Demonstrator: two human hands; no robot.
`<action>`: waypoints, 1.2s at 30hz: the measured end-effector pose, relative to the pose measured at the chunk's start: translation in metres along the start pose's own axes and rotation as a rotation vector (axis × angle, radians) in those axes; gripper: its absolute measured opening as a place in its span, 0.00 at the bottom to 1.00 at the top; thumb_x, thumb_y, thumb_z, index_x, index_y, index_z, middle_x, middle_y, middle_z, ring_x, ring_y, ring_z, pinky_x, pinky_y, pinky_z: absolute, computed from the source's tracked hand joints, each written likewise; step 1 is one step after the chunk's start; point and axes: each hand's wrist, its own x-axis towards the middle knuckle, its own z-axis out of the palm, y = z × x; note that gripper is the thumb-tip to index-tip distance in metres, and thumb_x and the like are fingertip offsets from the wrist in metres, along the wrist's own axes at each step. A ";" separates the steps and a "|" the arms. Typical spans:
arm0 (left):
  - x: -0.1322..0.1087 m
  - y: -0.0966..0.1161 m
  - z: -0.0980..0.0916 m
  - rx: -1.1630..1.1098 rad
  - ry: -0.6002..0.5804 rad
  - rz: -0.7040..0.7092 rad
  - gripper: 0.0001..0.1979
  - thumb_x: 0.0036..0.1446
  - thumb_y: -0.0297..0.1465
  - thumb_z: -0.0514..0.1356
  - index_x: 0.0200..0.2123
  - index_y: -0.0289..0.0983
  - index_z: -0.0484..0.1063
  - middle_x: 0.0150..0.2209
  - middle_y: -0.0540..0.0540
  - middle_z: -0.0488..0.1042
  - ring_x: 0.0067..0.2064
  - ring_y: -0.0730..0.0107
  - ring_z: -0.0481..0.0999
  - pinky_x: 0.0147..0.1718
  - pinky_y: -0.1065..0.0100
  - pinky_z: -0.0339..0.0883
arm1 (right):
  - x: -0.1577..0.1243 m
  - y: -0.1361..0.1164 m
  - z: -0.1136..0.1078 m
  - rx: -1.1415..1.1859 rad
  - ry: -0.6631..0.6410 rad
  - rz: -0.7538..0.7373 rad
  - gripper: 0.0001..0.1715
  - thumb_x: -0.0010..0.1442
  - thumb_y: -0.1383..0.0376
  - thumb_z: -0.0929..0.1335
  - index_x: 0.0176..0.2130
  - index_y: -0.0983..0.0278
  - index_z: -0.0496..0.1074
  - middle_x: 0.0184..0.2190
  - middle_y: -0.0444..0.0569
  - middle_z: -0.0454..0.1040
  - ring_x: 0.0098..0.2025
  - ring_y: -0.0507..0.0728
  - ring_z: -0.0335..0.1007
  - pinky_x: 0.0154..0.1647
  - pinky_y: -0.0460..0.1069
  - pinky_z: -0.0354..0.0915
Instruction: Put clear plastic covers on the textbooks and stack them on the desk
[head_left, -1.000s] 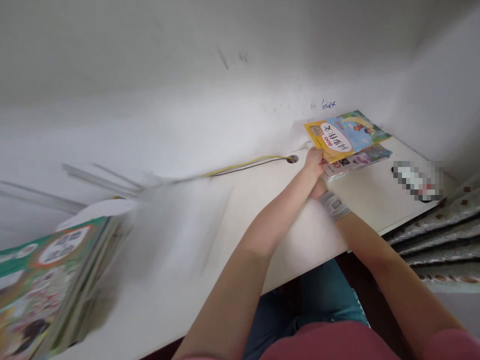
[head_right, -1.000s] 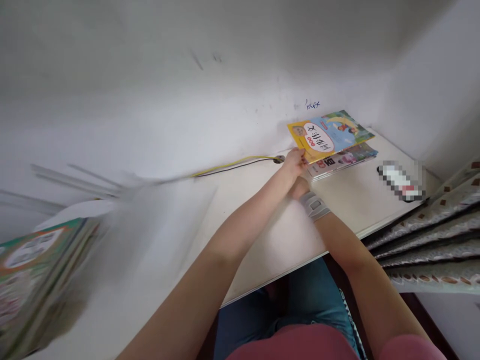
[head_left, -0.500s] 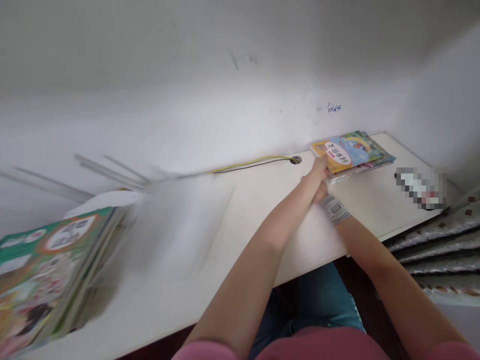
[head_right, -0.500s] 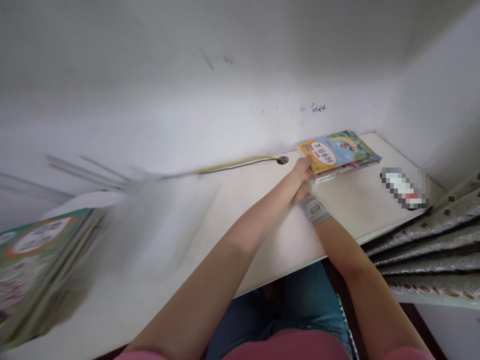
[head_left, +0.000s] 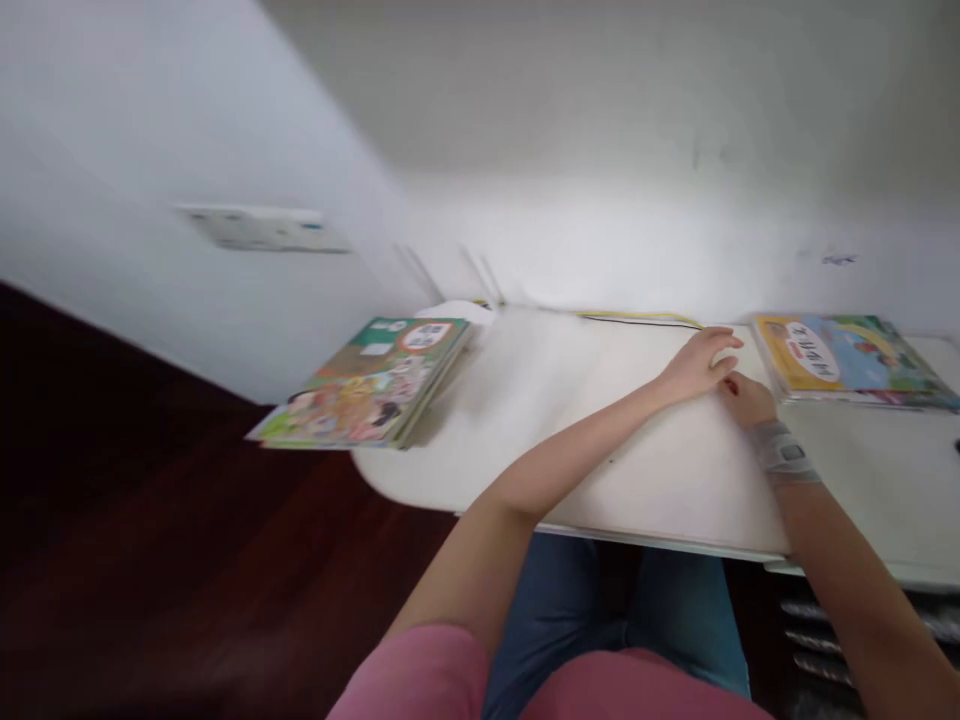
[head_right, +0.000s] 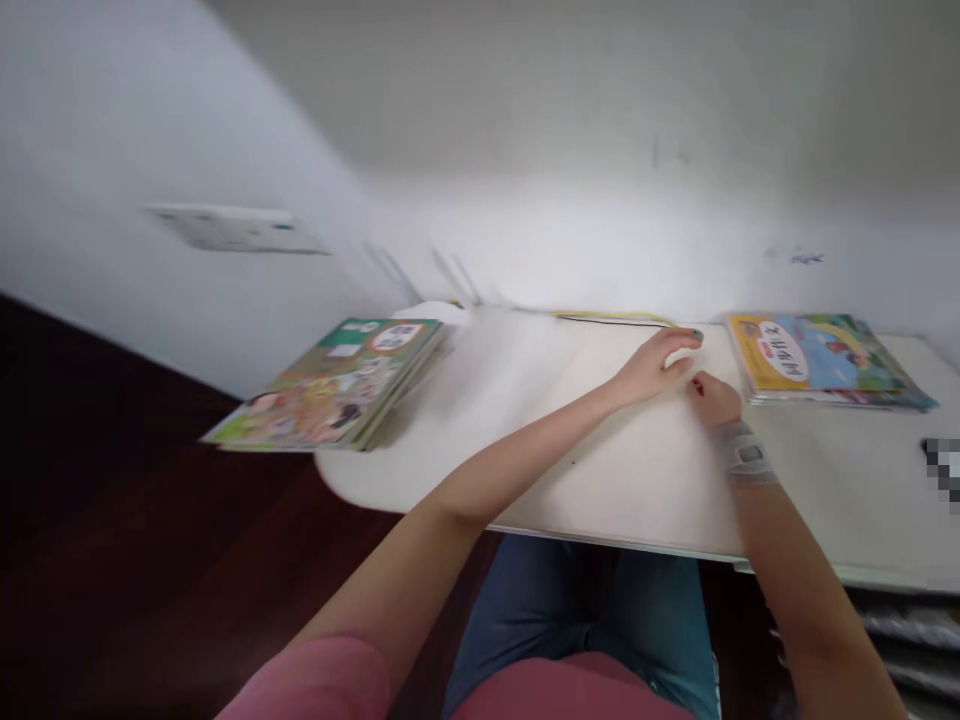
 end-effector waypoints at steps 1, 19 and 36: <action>-0.019 -0.008 -0.027 0.133 -0.020 -0.009 0.12 0.60 0.30 0.56 0.47 0.35 0.72 0.56 0.38 0.69 0.59 0.64 0.66 0.59 0.62 0.58 | 0.003 0.000 0.007 -0.019 -0.062 0.038 0.12 0.62 0.60 0.65 0.37 0.66 0.74 0.33 0.50 0.76 0.33 0.55 0.71 0.33 0.50 0.66; -0.223 -0.027 -0.151 0.767 -0.213 -0.593 0.17 0.62 0.36 0.55 0.49 0.32 0.69 0.59 0.36 0.67 0.59 0.57 0.66 0.56 0.61 0.61 | 0.006 0.022 0.013 -0.244 -0.271 0.192 0.16 0.59 0.57 0.62 0.37 0.63 0.73 0.30 0.50 0.76 0.28 0.55 0.68 0.27 0.48 0.57; -0.221 -0.029 -0.150 0.660 -0.212 -0.702 0.14 0.60 0.26 0.49 0.36 0.32 0.75 0.42 0.38 0.76 0.44 0.64 0.75 0.47 0.65 0.66 | -0.112 -0.184 0.030 0.115 -0.337 -0.522 0.14 0.64 0.64 0.62 0.47 0.64 0.70 0.45 0.55 0.73 0.48 0.61 0.67 0.50 0.58 0.66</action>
